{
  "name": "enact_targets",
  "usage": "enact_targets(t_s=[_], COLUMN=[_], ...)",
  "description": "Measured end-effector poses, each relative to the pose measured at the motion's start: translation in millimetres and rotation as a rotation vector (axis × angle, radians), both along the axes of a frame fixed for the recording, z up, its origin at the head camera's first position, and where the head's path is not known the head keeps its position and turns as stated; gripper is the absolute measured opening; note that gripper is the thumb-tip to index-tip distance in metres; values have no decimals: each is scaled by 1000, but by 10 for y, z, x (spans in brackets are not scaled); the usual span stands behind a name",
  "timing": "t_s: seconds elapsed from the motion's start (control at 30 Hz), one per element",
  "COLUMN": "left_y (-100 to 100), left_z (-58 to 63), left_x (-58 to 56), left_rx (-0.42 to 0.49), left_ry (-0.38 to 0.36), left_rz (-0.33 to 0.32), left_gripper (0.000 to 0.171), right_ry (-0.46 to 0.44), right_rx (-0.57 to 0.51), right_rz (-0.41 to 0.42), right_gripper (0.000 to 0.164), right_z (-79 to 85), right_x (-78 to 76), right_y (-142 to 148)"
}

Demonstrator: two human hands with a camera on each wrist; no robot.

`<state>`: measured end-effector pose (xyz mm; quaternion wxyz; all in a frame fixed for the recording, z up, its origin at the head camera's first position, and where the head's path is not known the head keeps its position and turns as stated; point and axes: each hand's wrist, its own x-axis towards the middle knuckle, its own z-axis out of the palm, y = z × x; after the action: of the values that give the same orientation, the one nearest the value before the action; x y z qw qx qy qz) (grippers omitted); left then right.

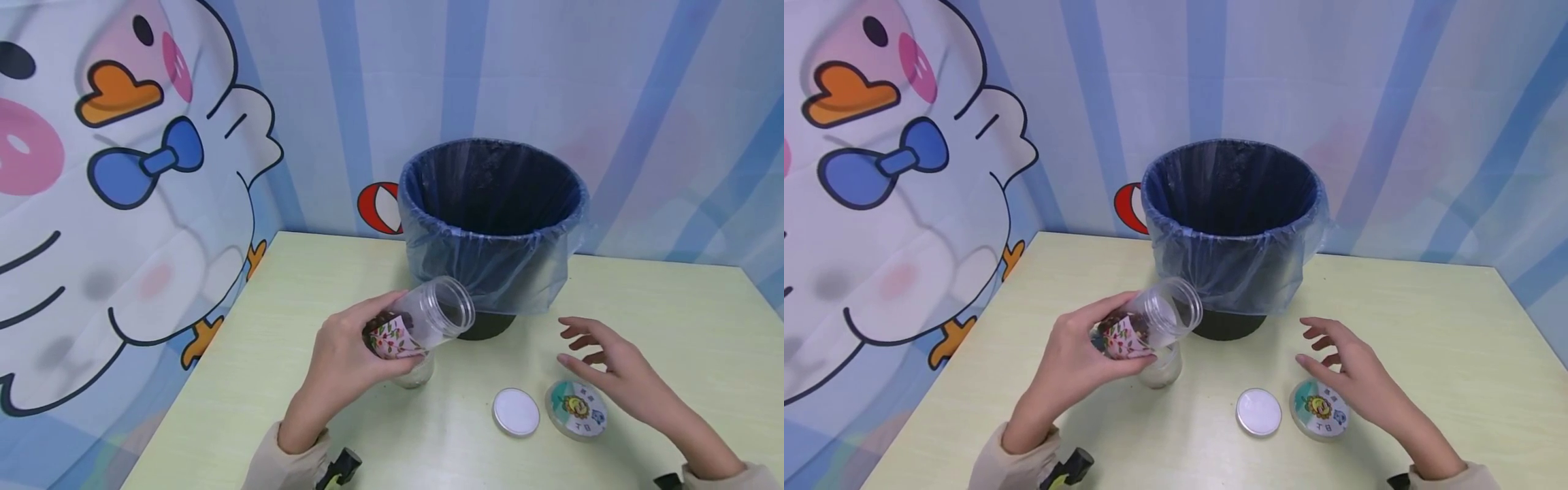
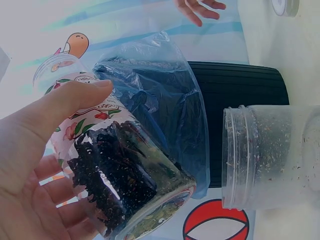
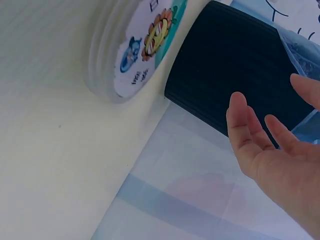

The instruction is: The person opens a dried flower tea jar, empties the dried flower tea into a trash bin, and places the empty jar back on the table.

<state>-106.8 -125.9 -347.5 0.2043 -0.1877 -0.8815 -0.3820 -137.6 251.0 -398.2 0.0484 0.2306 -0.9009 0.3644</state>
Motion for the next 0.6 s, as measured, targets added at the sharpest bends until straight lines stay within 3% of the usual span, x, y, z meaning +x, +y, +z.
enact_targets(t_s=[0.27,0.6], left_y=[-29,-63], left_z=[33,80], left_x=[-22,-46], left_rx=[-12,-22], left_ry=[22,27], left_rz=[1,5], left_gripper=[74,75], right_ry=[31,122], right_rx=[-100,-293], right_rz=[-53,-136], right_gripper=[46,29], right_z=[125,299], right_x=[-35,-81], right_y=[40,28])
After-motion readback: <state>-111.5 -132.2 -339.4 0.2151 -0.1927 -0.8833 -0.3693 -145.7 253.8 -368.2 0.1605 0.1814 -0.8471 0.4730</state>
